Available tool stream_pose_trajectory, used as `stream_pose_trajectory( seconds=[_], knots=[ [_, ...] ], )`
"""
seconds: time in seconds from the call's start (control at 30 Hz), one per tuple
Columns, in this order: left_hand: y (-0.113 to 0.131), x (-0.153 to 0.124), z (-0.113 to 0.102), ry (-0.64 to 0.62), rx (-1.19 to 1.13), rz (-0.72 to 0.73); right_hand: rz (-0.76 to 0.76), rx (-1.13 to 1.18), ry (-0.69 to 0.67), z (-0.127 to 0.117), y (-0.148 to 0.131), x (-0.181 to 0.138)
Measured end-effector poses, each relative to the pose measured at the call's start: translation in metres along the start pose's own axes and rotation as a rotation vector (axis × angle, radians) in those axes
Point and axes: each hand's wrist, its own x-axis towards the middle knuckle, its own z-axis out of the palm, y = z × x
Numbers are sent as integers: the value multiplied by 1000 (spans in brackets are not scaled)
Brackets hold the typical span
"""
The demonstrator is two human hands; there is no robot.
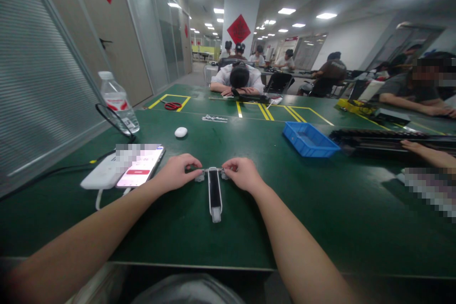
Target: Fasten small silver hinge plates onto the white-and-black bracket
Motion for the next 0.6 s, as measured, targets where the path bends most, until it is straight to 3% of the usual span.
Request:
stream_pose_trajectory(
  seconds=[0.27, 0.6],
  knots=[
    [3, 0, -2, -54, 16, 31, 6, 5, -3, 1, 1, 1],
    [0, 1, 3, -23, -5, 18, -23, -5, 14, 3, 1, 0]
  ],
)
